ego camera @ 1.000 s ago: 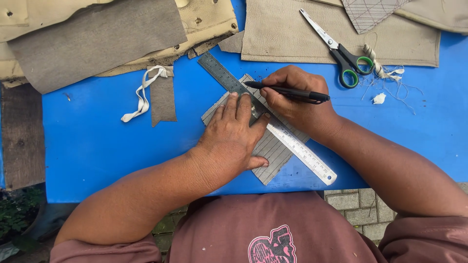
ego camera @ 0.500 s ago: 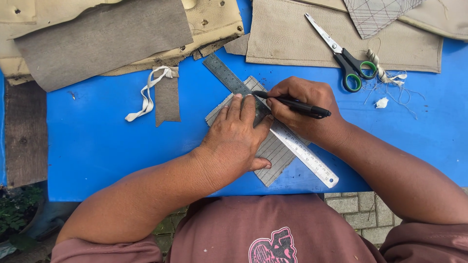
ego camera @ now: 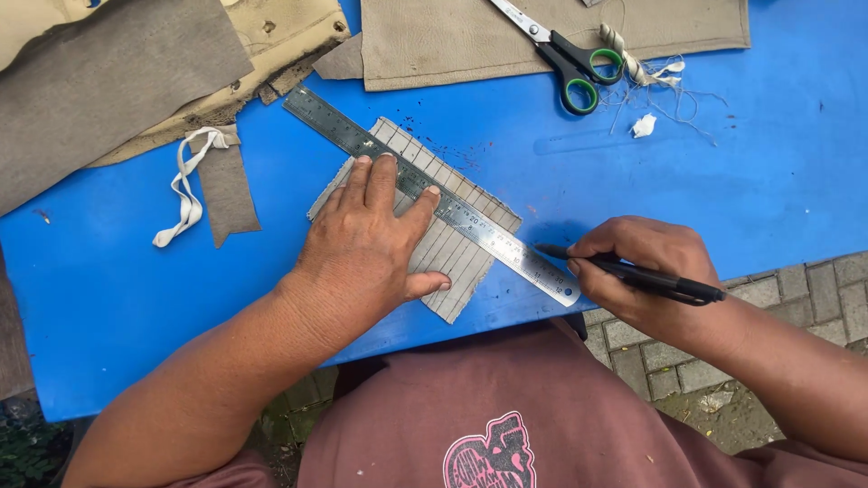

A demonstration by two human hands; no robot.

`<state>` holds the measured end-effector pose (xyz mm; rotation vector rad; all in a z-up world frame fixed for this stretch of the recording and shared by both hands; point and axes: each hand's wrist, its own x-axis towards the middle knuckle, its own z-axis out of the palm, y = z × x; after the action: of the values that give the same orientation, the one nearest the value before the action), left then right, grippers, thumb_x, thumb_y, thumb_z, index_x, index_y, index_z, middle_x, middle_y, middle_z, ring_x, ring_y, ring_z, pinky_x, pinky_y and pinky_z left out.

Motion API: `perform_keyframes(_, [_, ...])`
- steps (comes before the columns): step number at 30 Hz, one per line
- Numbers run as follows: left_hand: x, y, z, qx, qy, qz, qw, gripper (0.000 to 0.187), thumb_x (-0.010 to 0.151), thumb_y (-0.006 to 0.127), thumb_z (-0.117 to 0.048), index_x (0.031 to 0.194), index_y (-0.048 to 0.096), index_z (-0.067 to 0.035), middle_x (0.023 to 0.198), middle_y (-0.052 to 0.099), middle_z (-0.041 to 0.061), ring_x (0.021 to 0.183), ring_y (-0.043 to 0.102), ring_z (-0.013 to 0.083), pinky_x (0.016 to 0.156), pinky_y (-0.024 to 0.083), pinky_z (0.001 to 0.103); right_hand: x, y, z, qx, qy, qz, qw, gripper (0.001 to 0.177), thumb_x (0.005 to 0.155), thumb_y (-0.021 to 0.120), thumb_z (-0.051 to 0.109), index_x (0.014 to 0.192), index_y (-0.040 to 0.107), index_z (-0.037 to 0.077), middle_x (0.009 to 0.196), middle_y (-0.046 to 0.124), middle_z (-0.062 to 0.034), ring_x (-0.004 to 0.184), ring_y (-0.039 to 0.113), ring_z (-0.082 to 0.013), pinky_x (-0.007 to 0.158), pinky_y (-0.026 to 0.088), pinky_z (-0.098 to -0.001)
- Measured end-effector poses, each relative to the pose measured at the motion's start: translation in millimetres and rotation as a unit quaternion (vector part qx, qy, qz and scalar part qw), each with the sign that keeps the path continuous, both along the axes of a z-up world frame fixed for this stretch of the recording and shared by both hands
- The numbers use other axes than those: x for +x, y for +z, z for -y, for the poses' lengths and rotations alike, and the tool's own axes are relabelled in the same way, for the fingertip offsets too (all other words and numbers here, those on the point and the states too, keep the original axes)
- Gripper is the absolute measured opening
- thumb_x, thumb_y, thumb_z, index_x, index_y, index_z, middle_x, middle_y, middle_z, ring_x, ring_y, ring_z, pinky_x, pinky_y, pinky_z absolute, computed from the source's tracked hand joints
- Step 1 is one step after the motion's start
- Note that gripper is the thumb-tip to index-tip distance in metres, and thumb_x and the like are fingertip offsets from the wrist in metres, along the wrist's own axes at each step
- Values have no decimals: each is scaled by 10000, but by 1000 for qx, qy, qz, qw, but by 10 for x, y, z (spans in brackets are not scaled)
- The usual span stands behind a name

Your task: Marking a grid of lines on a piece of material using a ruler and a pen

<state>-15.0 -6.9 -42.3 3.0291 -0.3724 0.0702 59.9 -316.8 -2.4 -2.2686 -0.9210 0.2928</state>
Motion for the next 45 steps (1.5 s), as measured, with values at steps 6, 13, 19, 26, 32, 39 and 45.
perform_keyframes(6, [21,20,-23,-1,-3,15,1000,1175,475,880,-872,1390,543,-217,1406,485,236,1325,508,487,1049,494,566,-215,-127,-248,42,65,169,982,389,920,760,365,1121,658,48,1122,708,-177,964,690,-338,879,541,-427])
perform_keyframes(13, [15,288,-12,56,-13,90,994,1248,413,850,-954,1354,562,-187,1501,432,138,1382,431,365,968,501,514,-331,-292,-331,61,43,228,971,196,941,744,51,1104,638,25,1083,690,-184,865,646,-325,803,525,-406])
perform_keyframes(19, [-28,320,-2,104,-3,110,988,1300,444,794,-952,1492,508,-239,1560,435,116,1454,391,354,1094,390,615,-398,-327,-369,81,46,206,974,205,908,744,36,1085,643,21,1050,683,-182,864,648,-314,802,532,-392])
perform_keyframes(26, [1,288,-43,112,3,90,990,1379,422,756,-999,1532,473,-232,1541,446,113,1419,423,332,1076,392,585,-413,-349,-385,72,41,213,974,177,916,764,48,1053,652,43,1036,688,-158,850,648,-298,796,535,-381])
perform_keyframes(32, [64,244,-74,114,7,96,989,1478,394,718,-1075,1582,433,-243,1539,456,119,1401,452,321,1053,401,583,-384,-347,-376,73,60,213,973,146,936,739,78,1046,650,44,1030,689,-155,844,646,-303,783,537,-386])
perform_keyframes(39, [-248,381,-143,15,-9,104,994,1126,658,798,-900,1409,573,-93,1393,533,156,1329,520,352,1060,487,553,-400,-389,-364,66,52,210,974,146,932,752,99,1046,669,64,1051,690,-154,839,653,-307,778,538,-391])
perform_keyframes(45, [-480,74,-4,-65,-7,66,996,1057,679,759,-875,1321,623,-47,1378,572,163,1309,532,362,1091,459,532,-411,-372,-376,69,55,213,973,151,925,760,83,1051,681,57,1039,687,-154,830,646,-299,768,536,-383])
